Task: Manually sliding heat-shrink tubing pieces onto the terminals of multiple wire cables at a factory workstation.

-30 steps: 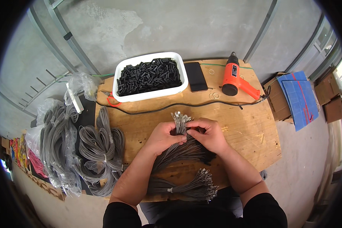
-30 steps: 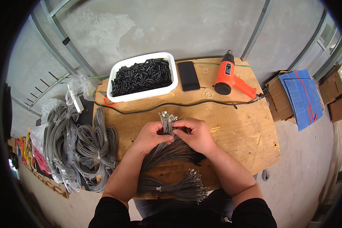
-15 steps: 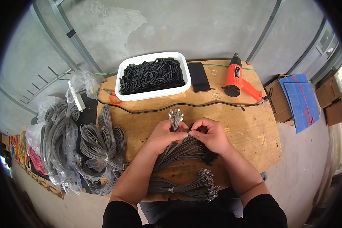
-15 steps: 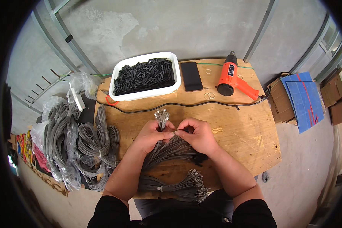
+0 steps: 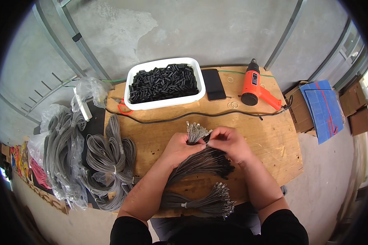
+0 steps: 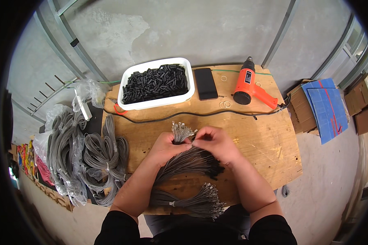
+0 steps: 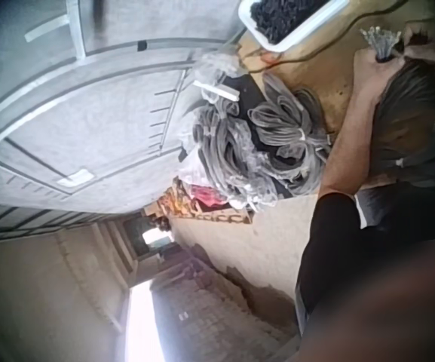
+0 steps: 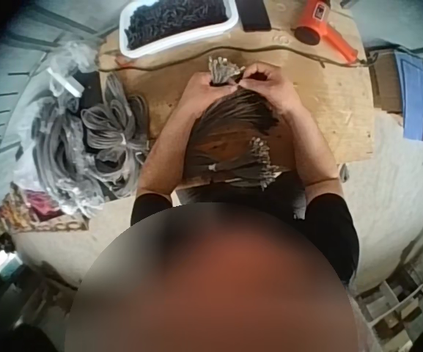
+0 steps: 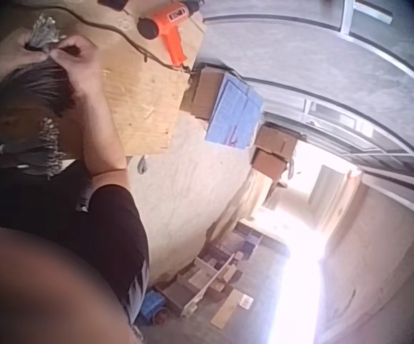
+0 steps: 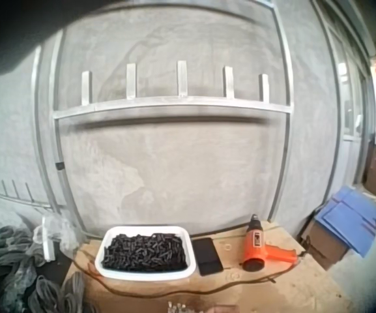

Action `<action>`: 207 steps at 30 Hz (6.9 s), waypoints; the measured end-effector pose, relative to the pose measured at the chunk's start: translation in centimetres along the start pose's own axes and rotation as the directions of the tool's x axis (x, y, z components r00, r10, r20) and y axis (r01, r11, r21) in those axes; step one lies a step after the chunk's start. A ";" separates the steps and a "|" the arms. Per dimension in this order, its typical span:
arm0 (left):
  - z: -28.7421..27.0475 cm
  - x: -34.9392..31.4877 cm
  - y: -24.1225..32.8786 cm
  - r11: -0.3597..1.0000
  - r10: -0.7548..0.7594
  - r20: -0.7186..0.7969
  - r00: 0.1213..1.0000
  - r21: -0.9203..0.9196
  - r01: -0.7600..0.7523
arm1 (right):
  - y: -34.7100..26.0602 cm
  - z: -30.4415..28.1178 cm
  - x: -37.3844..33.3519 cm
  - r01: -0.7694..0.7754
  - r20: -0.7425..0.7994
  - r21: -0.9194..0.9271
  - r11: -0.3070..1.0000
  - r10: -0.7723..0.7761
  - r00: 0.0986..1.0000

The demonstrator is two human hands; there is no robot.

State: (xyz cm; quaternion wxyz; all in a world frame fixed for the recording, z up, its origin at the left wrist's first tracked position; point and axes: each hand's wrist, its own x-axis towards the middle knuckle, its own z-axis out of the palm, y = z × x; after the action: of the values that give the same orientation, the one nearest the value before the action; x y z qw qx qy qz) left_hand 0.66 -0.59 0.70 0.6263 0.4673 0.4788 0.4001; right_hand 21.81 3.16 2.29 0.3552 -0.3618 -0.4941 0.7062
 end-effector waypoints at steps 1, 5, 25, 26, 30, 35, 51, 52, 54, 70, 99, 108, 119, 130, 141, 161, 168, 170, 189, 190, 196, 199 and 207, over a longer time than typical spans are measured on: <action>-0.1 0.0 -0.1 1.000 0.005 -0.015 1.000 -0.001 -0.005 | -0.6 -1.0 0.1 -0.091 -0.001 0.186 0.978 0.093 0.996; 0.1 0.1 0.5 0.999 -0.008 -0.050 0.999 -0.039 0.006 | -1.0 -4.0 1.1 0.077 -0.140 0.704 0.706 0.033 0.990; -0.4 0.0 0.3 0.987 -0.052 0.002 0.999 -0.152 0.051 | -0.4 -1.9 1.2 -0.088 0.002 0.452 0.888 0.098 0.995; -0.4 -0.1 0.3 0.987 -0.051 0.006 0.999 -0.152 0.052 | -0.3 -1.7 1.2 -0.073 -0.011 0.433 0.898 0.086 0.996; -0.5 -0.2 0.6 0.994 -0.038 -0.010 0.999 -0.105 0.037 | -0.2 -1.2 1.0 -0.061 -0.011 0.308 0.949 0.068 0.998; -0.4 -0.2 0.5 0.991 -0.031 -0.046 0.998 -0.134 0.024 | -0.4 -1.1 0.9 -0.085 -0.045 0.407 0.909 0.113 0.993; -0.4 -0.2 0.3 0.976 -0.035 -0.046 0.998 -0.215 0.024 | 0.3 -0.3 0.4 0.027 -0.015 0.105 0.994 -0.025 1.000; -0.4 -0.1 0.2 0.978 -0.024 -0.047 0.999 -0.210 0.013 | 0.4 -0.3 0.4 0.019 -0.034 0.098 0.995 -0.016 0.999; -0.4 -0.1 0.0 0.978 -0.013 -0.050 0.999 -0.208 0.002 | 0.5 -0.1 0.4 0.010 -0.051 0.089 0.996 -0.005 0.999; -0.5 -0.3 0.5 0.988 -0.012 -0.047 0.999 -0.154 0.005 | 0.5 0.4 0.1 0.006 -0.074 0.024 1.000 -0.004 0.997; -0.8 -0.3 0.5 0.993 0.017 -0.032 0.999 -0.115 -0.021 | 0.8 0.8 0.3 0.069 -0.080 -0.059 0.996 -0.074 0.994; -1.1 -0.3 0.5 0.998 -0.021 0.014 1.000 -0.065 0.022 | 0.6 1.0 0.1 0.075 -0.074 -0.052 0.996 -0.079 0.994; -1.0 -0.4 0.5 0.997 -0.001 -0.018 1.000 -0.071 0.000 | 0.4 0.3 0.1 -0.081 0.025 0.276 0.958 0.077 0.997; -0.9 -0.3 0.2 0.998 0.054 -0.008 0.999 -0.041 -0.054 | 0.4 0.5 0.2 -0.184 0.073 0.242 0.953 0.171 0.983; -0.8 -0.5 0.8 0.999 0.040 -0.012 0.999 -0.025 -0.040 | 0.5 0.3 0.2 -0.182 0.074 0.250 0.951 0.169 0.983; -0.7 -0.2 0.4 0.999 0.033 -0.008 0.999 -0.001 -0.033 | 0.6 -0.1 0.2 -0.235 0.187 0.318 0.918 0.182 0.965; -0.6 -0.3 0.6 0.999 0.034 0.047 0.998 -0.040 -0.033 | 0.1 -0.9 0.4 -0.147 0.065 0.265 0.953 0.135 0.989; -0.4 -0.2 0.5 0.999 0.033 0.028 0.999 -0.036 -0.032 | 0.4 -1.4 0.6 -0.075 -0.016 0.258 0.963 0.082 0.996; 0.2 -0.3 0.6 0.997 -0.041 0.117 0.992 -0.054 0.047 | 0.1 0.1 0.0 0.132 -0.015 0.012 0.991 -0.132 0.991; 0.2 -0.4 0.7 0.999 -0.037 0.124 0.992 -0.017 0.040 | 0.0 0.0 -0.1 0.094 -0.022 0.045 0.995 -0.093 0.995; 0.4 -0.4 1.1 0.999 -0.052 0.133 0.990 0.021 0.050 | 0.2 -0.1 0.0 0.140 -0.040 0.060 0.988 -0.138 0.990; 0.4 -0.6 1.5 0.998 -0.058 0.110 0.992 -0.022 0.061 | 0.3 -0.1 0.1 0.165 -0.057 0.000 0.986 -0.165 0.985; 0.4 0.2 -0.1 0.976 0.000 -0.050 0.999 -0.218 -0.011 | 0.5 0.2 0.0 0.169 -0.050 -0.189 0.967 -0.181 0.982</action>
State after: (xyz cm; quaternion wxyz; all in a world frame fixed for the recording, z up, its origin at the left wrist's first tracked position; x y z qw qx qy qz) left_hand 1.08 -0.53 0.62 0.6607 0.3871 0.4461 0.4632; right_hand 21.55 2.91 1.83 0.3977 -0.3714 -0.5749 0.6110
